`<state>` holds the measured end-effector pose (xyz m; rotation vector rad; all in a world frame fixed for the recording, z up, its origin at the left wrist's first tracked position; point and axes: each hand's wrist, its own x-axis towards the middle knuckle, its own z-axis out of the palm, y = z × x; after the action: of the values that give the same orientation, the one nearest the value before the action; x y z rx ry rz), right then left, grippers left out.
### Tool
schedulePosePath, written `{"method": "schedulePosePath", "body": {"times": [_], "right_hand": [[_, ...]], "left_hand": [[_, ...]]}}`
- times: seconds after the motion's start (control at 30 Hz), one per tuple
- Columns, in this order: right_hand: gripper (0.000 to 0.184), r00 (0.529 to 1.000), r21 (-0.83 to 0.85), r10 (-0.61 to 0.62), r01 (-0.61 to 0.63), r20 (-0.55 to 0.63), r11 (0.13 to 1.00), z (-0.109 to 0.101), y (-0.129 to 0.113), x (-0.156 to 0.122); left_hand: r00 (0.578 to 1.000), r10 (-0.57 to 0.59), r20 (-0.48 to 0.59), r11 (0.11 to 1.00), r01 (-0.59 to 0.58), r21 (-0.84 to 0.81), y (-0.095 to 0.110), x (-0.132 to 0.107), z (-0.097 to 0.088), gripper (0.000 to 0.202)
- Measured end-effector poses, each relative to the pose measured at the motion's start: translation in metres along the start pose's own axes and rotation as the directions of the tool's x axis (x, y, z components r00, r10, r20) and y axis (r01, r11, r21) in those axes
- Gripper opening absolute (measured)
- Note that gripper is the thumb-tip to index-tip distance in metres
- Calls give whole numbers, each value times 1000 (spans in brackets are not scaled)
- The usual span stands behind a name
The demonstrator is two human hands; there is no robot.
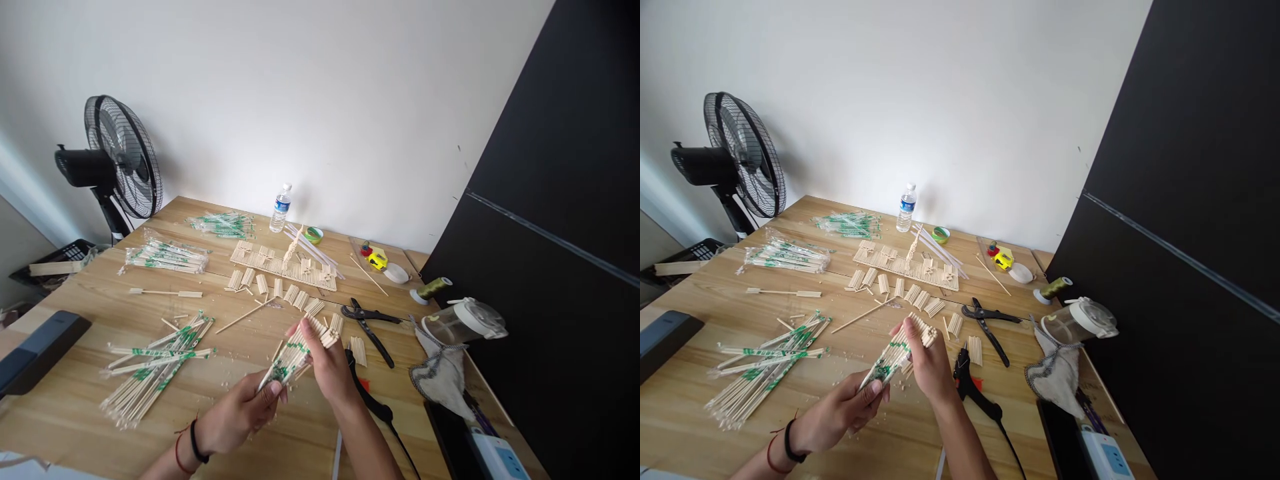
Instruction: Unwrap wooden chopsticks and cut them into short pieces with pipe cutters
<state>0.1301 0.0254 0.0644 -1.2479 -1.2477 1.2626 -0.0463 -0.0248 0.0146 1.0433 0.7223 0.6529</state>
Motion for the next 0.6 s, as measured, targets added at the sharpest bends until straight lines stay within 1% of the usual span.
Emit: {"method": "schedulePosePath", "body": {"times": [0.07, 0.17, 0.27, 0.37, 0.4, 0.47, 0.5, 0.53, 0.57, 0.6], "right_hand": [[51, 997, 50, 21, -18, -73, 999, -6, 0, 3], [51, 976, 158, 55, -21, -211, 987, -22, -3, 11], [56, 944, 222, 41, 34, -328, 975, -43, -9, 19], [56, 903, 239, 18, 94, -429, 967, -67, -15, 26], [55, 883, 244, 16, 113, -470, 963, -75, -16, 27], [54, 827, 258, 12, 162, -562, 952, -91, -17, 30], [54, 790, 269, 12, 195, -613, 943, -99, -17, 31], [53, 738, 272, 7, 240, -675, 932, -106, -17, 32], [52, 696, 281, 7, 280, -718, 918, -112, -16, 34], [51, 671, 295, 11, 310, -741, 904, -117, -15, 35]], "left_hand": [[1000, -4, 5, 1000, 4, 20, -1, 1, 0, 58], [998, -55, 18, 998, 55, 33, -8, -3, 1, 59], [995, -95, 24, 995, 95, -13, -21, -13, 1, 58], [992, -124, 11, 988, 124, -89, -30, -27, -7, 59], [991, -133, -2, 987, 132, -94, -30, -31, -13, 58], [990, -135, -34, 990, 133, -53, -25, -39, -29, 57], [990, -127, -55, 992, 127, -13, -20, -41, -39, 56], [990, -114, -82, 993, 117, 22, -13, -43, -50, 56], [987, -100, -125, 994, 106, 34, -4, -44, -60, 56], [979, -75, -188, 996, 84, 42, 6, -43, -71, 57]]}}
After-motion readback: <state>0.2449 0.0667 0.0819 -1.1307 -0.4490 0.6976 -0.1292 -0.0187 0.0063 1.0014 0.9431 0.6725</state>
